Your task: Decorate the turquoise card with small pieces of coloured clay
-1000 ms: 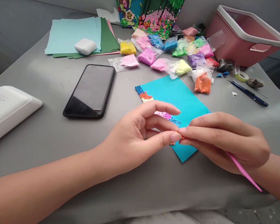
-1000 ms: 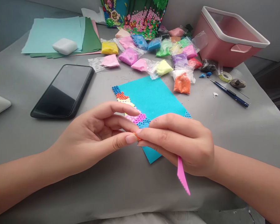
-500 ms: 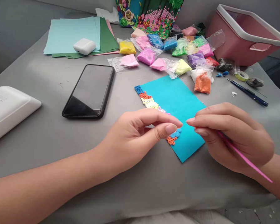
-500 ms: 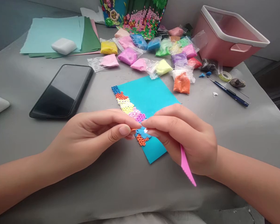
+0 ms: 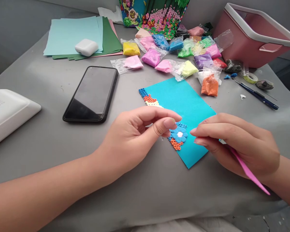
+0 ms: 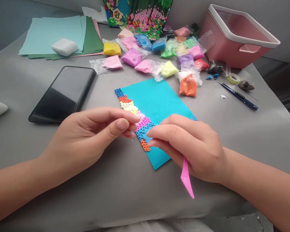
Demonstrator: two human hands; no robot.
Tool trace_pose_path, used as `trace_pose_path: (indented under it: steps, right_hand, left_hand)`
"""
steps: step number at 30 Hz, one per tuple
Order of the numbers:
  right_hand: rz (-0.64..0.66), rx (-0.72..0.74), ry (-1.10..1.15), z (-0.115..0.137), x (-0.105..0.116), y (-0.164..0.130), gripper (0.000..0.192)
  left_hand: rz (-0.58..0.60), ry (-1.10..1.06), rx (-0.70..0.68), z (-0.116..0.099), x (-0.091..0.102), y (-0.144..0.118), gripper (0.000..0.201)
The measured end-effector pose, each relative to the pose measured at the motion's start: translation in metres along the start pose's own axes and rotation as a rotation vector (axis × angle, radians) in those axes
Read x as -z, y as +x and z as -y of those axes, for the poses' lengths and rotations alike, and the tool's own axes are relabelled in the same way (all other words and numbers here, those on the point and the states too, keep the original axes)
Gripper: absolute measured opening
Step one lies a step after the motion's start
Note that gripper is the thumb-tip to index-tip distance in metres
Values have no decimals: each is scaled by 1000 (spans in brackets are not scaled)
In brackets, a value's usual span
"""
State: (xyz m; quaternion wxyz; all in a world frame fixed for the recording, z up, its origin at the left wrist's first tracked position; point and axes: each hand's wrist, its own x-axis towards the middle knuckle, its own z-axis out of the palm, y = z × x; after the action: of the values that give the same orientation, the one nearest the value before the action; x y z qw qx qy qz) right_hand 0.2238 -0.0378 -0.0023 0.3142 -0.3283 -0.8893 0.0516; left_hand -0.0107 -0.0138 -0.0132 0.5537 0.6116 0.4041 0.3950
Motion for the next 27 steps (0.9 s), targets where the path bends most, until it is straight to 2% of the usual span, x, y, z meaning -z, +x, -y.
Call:
trace_pose_path:
  steps: [4, 8, 9, 14, 20, 23, 27]
  right_hand:
    - [45, 25, -37, 0, 2, -3, 10]
    - [90, 35, -34, -5, 1, -4, 16]
    - [106, 45, -25, -6, 0, -4, 18]
    - [188, 63, 49, -11, -4, -5, 2]
    - [235, 20, 131, -16, -7, -12, 27]
    - [248, 0, 151, -17, -8, -14, 29]
    - [237, -7, 142, -17, -9, -13, 21]
  left_hand:
    - [-9, 36, -41, -2, 0, 1, 22]
    - [-58, 57, -59, 0, -2, 0, 8]
    - [-70, 57, -55, 1, -2, 0, 10]
    - [-41, 94, -66, 1, -1, 0, 15]
    - [-18, 115, -89, 0, 0, 0, 20]
    - [-13, 123, -70, 1, 0, 0, 22]
    - [-3, 133, -52, 1, 0, 0, 23]
